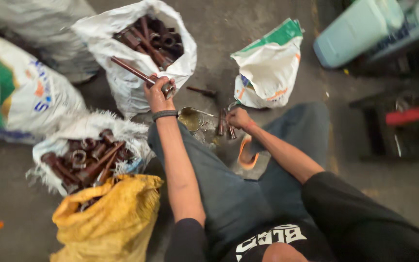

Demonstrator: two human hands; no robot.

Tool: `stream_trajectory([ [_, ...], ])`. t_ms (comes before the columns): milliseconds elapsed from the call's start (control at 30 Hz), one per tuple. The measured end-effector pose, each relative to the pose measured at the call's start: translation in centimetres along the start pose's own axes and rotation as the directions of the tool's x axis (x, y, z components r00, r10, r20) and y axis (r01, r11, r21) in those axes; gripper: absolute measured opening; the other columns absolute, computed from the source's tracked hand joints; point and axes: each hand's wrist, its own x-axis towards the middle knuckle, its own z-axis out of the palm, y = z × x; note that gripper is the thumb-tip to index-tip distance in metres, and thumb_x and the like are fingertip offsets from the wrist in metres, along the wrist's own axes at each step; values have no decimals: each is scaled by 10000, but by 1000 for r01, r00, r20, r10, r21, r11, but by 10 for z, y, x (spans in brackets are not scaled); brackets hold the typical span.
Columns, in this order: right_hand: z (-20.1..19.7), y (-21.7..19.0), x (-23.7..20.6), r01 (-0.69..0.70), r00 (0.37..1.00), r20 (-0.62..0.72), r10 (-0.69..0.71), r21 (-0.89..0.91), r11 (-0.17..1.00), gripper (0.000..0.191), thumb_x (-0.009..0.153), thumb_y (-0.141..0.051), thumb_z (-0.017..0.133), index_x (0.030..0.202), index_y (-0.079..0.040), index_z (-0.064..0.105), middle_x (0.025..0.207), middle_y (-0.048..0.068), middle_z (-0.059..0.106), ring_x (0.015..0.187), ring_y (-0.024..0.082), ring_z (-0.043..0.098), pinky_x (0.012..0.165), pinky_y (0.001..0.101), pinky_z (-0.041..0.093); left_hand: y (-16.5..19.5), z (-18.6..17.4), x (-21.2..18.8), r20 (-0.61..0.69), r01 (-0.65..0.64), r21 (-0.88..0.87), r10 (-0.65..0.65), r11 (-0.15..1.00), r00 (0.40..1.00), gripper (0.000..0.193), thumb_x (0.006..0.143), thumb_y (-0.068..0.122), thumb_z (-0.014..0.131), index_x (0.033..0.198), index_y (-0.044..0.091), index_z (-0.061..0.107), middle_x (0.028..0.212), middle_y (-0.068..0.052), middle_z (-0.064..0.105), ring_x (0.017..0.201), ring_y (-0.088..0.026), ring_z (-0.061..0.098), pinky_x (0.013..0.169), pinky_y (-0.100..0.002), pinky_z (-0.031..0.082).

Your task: The person sits on the floor and repeatedly picks up metal parts from a sack, dips a tool into a small container of liquid, and applies it to the parts. They then place the treated parts into a yellow sack. The process is repeated for multiple items.

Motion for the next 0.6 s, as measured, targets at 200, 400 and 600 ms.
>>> stream_trajectory([
  [200, -24, 23, -12, -31, 994, 111, 10, 185, 982, 127, 635, -34, 532, 719, -41, 626, 534, 40, 548, 381, 81, 432, 321, 231, 315, 3, -45, -6, -35, -210, -38, 209, 977, 977, 140, 731, 77, 570, 784, 18, 455, 666, -96, 515, 579, -213, 539, 515, -316, 469],
  [400, -61, 30, -26, -43, 977, 208, -51, 423, 905, 144, 707, -69, 514, 808, -3, 592, 535, 30, 538, 371, 57, 415, 312, 201, 266, -19, -64, 4, 6, -70, -133, 71, 989, 997, 169, 779, 198, 522, 768, 30, 499, 758, -96, 551, 717, -219, 565, 624, -313, 449],
  [600, -100, 32, -52, 60, 977, 158, -142, 437, 897, 166, 717, -66, 510, 851, -21, 597, 553, 11, 551, 401, 27, 417, 341, 167, 307, -73, -72, 29, -106, 101, -40, -105, 994, 989, 177, 780, 188, 500, 827, 27, 443, 727, -121, 535, 696, -259, 563, 651, -346, 477],
])
